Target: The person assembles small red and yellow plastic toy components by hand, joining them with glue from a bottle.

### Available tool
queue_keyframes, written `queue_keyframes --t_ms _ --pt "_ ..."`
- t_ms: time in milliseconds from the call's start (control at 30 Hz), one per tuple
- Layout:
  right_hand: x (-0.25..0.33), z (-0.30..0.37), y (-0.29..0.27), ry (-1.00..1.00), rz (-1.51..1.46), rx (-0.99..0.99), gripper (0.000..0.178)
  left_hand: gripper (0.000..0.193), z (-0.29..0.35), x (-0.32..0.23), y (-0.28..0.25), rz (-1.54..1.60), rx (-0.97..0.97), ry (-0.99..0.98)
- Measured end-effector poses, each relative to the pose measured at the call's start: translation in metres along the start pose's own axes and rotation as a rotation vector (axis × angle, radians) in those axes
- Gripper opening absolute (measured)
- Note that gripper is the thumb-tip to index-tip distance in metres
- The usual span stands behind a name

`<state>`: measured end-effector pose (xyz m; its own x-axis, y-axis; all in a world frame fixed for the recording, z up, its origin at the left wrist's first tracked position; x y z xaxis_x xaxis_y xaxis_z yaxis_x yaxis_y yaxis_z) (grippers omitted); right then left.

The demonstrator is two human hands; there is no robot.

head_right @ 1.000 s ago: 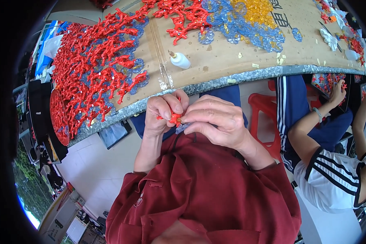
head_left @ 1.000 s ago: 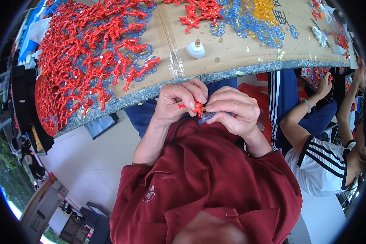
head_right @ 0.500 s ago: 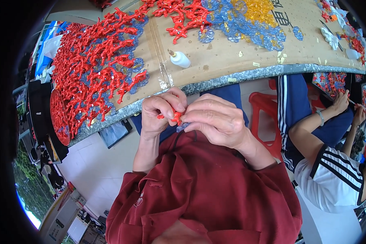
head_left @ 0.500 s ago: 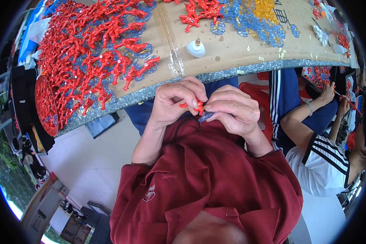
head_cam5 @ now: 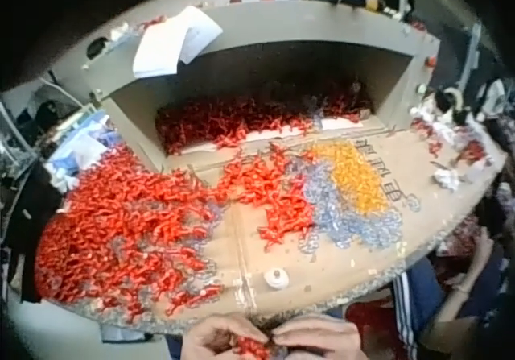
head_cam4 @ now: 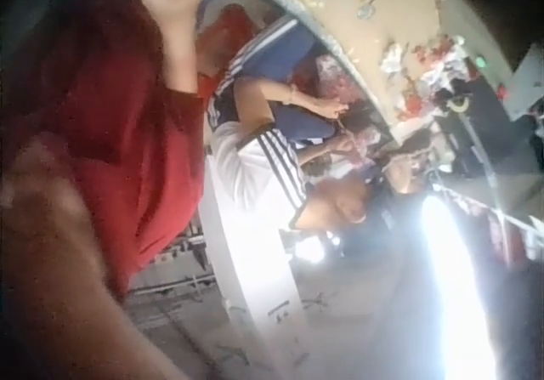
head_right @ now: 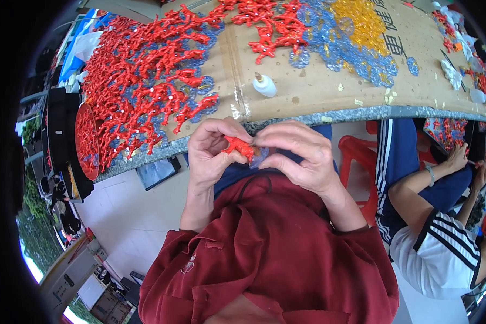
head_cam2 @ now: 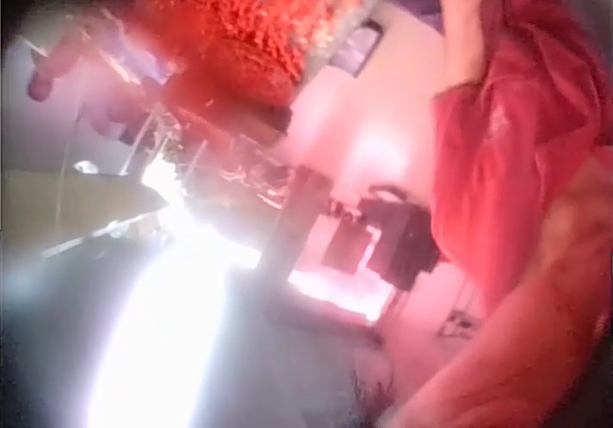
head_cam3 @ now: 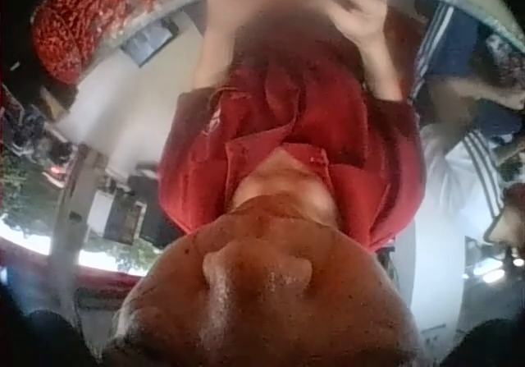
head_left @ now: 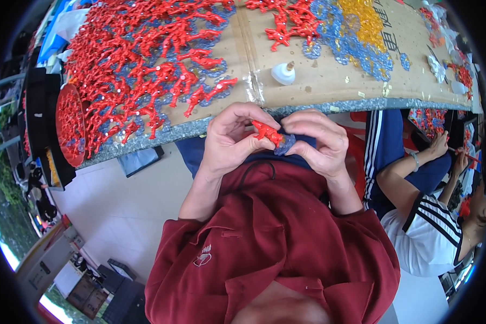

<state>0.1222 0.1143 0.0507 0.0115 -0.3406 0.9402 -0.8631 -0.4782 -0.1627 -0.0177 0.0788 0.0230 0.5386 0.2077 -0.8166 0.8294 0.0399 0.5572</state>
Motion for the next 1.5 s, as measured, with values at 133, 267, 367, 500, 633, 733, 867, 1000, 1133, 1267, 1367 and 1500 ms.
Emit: queue_keyframes --t_ms 133,267,367,500,633,733,867,1000,1133,1267,1367,1500 --pt "-0.016 0.003 -0.021 0.189 0.135 -0.187 0.032 0.022 -0.005 -0.041 -0.001 -1.167 0.060 0.284" --pt "-0.019 -0.010 -0.022 0.201 0.317 -0.314 0.040 0.021 -0.018 -0.045 -0.001 -1.613 -0.006 0.565" --pt "-0.022 -0.025 -0.014 0.217 0.378 -0.316 0.043 0.025 -0.034 -0.043 -0.003 -1.713 -0.030 0.607" --pt "-0.031 -0.040 -0.004 0.146 0.436 -0.308 0.037 0.031 -0.045 -0.044 0.004 -1.782 -0.061 0.627" --pt "-0.030 -0.036 -0.008 0.128 0.387 -0.317 0.031 0.030 -0.046 -0.041 0.007 -1.804 -0.049 0.606" --pt "-0.025 -0.031 -0.018 0.131 0.445 -0.351 0.030 0.030 -0.041 -0.043 0.003 -1.821 -0.103 0.648" --pt "-0.028 -0.029 -0.025 0.183 0.443 -0.344 0.030 0.030 -0.048 -0.045 0.005 -1.855 -0.152 0.675" --pt "-0.028 -0.027 -0.029 0.175 0.451 -0.345 0.031 0.034 -0.051 -0.042 0.014 -1.847 -0.108 0.627" --pt "-0.032 -0.022 -0.039 0.216 0.420 -0.391 0.030 0.038 -0.065 -0.041 0.034 -1.848 -0.076 0.671" --pt "-0.027 -0.024 -0.043 0.232 0.436 -0.396 0.029 0.035 -0.098 -0.007 0.051 -1.993 0.074 0.637" --pt "-0.028 -0.021 -0.050 0.238 0.424 -0.418 0.027 0.038 -0.106 0.011 0.056 -2.036 0.099 0.488" --pt "-0.036 -0.012 -0.058 0.216 0.318 -0.464 0.027 0.041 -0.098 0.013 0.055 -1.927 0.124 0.473"
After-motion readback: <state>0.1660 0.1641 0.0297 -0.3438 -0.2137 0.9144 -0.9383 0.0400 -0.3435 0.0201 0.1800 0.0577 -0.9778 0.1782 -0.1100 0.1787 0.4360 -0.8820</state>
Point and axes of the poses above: each hand's wrist, its own z-axis away from the middle knuckle, its own y-axis out of the palm, x = y × z, the point moved 7 cm from there along -z, towards the middle knuckle, and after that the axes turned 10 degrees about y, right-handed, at the moved point
